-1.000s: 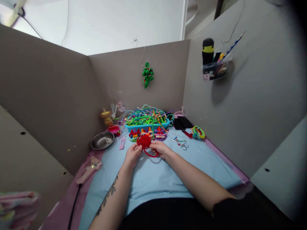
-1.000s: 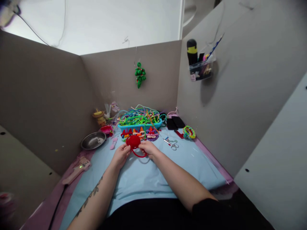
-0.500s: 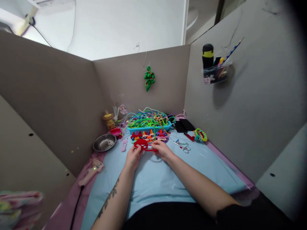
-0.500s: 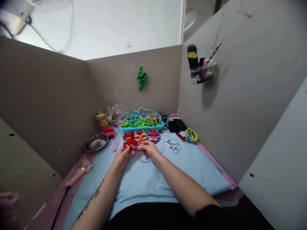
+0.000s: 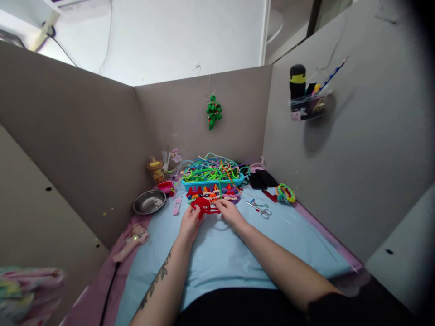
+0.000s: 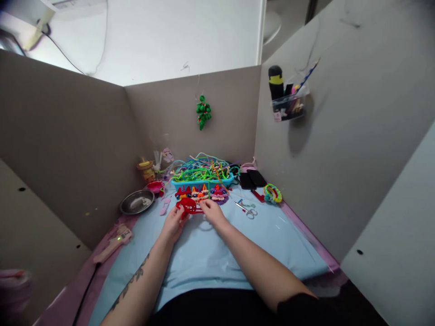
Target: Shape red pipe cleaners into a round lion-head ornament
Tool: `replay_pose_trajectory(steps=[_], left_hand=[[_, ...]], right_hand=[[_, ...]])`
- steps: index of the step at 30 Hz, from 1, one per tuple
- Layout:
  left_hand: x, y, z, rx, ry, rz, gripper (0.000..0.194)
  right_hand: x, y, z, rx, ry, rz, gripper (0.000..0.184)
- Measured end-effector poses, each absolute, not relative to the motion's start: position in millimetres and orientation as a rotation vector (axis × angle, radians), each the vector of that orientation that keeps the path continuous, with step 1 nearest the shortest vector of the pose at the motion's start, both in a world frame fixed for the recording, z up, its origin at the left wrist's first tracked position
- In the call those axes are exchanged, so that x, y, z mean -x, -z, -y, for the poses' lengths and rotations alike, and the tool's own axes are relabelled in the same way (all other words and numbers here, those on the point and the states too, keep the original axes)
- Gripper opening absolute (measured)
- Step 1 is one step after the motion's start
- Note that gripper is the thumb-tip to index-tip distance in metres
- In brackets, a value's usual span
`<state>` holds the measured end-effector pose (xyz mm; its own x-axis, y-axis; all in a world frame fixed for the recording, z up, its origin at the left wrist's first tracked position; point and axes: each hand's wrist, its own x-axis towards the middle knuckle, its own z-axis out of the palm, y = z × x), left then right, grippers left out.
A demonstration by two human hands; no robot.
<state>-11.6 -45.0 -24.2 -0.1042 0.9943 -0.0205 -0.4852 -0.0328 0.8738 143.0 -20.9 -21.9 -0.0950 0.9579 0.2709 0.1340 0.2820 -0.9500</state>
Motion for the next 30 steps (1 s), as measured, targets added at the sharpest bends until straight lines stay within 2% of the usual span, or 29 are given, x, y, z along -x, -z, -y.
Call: replay_pose_trajectory(steps=[3, 6, 12, 17, 22, 26, 30], left_hand=[[10, 25, 44, -0.822, -1.567, -0.932, 0.037], [10, 28, 44, -0.882, -1.582, -0.94, 0.034], [8, 28, 47, -0.926, -1.53, -0.908, 0.032], [6, 26, 48, -0.903, -1.522, -0.874, 0.031], [12, 32, 40, -0.797, -1.599, -0.941, 0.032], [22, 37, 33, -0.652, -1.632, -0.922, 0.031], [27, 37, 33, -0.568, -1.651, -0.891, 0.025]], right_hand=[[-144, 17, 32, 0.888, -0.378, 1.697, 0.018], [-138, 14, 47, 0.767, -0.177, 1.988, 0.024], [-125, 19, 54, 0.823, -0.128, 2.175, 0.021], [-129, 21, 50, 0.819, -0.226, 2.111, 0.023], [-128, 17, 64, 0.548, -0.299, 2.288, 0.028], [-122, 16, 83, 0.354, -0.423, 2.48, 0.024], [-122, 17, 86, 0.315, -0.531, 2.339, 0.023]])
